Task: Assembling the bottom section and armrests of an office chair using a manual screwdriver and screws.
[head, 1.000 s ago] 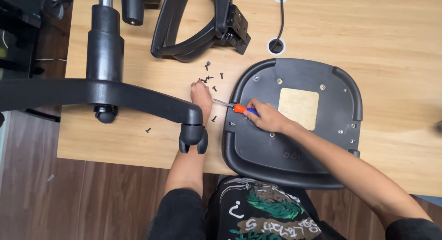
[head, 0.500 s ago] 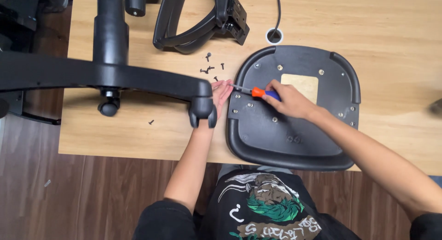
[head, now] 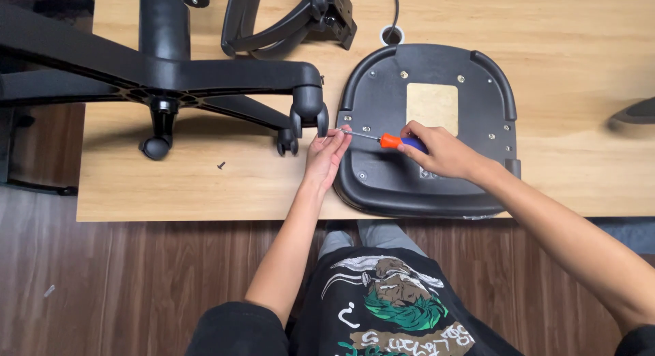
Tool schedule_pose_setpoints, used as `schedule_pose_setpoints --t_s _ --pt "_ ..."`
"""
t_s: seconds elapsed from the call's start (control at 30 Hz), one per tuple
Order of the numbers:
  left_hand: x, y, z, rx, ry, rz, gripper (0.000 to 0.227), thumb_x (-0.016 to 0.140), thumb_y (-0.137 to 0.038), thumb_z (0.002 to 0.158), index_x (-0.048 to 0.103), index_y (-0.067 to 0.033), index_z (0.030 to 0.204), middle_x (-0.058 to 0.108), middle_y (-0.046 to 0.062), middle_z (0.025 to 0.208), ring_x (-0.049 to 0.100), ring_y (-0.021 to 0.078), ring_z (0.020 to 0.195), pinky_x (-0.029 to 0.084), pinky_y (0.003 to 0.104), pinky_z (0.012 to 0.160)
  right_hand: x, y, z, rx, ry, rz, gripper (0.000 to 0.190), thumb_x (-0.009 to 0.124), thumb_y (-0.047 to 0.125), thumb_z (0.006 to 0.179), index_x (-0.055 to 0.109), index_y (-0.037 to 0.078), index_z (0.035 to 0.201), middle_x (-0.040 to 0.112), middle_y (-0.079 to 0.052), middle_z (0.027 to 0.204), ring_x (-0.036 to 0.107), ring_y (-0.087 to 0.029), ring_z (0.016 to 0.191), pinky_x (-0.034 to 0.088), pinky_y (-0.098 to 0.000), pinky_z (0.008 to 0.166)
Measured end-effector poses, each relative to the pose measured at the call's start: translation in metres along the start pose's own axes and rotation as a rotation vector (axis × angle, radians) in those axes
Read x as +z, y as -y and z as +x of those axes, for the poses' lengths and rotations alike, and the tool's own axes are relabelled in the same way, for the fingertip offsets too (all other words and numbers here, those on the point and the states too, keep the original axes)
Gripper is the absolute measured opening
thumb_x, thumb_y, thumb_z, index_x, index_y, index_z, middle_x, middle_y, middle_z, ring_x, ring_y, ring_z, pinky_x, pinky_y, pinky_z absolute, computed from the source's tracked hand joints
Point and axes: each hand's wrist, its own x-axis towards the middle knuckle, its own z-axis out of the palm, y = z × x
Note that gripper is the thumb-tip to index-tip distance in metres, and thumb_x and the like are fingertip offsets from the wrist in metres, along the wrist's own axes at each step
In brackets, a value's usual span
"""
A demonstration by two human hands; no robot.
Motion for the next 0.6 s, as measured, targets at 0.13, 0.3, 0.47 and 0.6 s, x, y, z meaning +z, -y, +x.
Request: schedule_pose_setpoints --t_s 0.13,0.3,0.47,0.6 --pt "0.016 -0.012 -0.020 0.000 0.007 0.041 0.017 0.070 -0.001 0.097 0.059 -0.0014 0.109 0.067 0.020 0.125 0.068 0.0244 0.116 0.056 0.037 0.107 -0.001 0.013 -0.011 0.130 0.063 0.025 0.032 0.060 0.031 0.098 0.058 0.004 0.114 0.070 -0.022 0.083 0.072 -0.038 0.071 0.054 -0.0451 0.069" --pt "0.025 -0.014 -0.030 -0.045 0.006 0.077 0.033 0.071 -0.002 0.092 0.062 -0.0019 0.124 0.068 0.018 0.123 0.068 0.0233 0.115 0.056 0.036 0.105 0.008 0.002 -0.023 -0.050 -0.037 -0.025 0.032 0.063 0.030 0.098 0.059 0.001 0.112 0.070 -0.023 0.086 0.070 -0.039 0.078 0.054 -0.0456 0.069" --pt "0.011 0.000 -0.033 -0.052 0.045 0.047 0.029 0.071 -0.001 0.094 0.063 -0.0006 0.122 0.068 0.016 0.124 0.067 0.0225 0.116 0.057 0.036 0.107 0.009 0.005 -0.032 0.005 -0.013 0.011 0.033 0.062 0.031 0.098 0.059 0.002 0.113 0.070 -0.019 0.083 0.069 -0.034 0.075 0.052 -0.0433 0.067" --pt "0.011 -0.005 -0.040 -0.043 0.106 0.153 0.021 0.071 0.000 0.095 0.064 0.0000 0.114 0.071 0.017 0.121 0.070 0.0219 0.112 0.058 0.037 0.104 0.012 -0.007 -0.036 0.262 0.086 0.244 0.031 0.063 0.034 0.099 0.067 0.004 0.107 0.064 -0.011 0.071 0.058 -0.017 0.064 0.048 -0.0352 0.059"
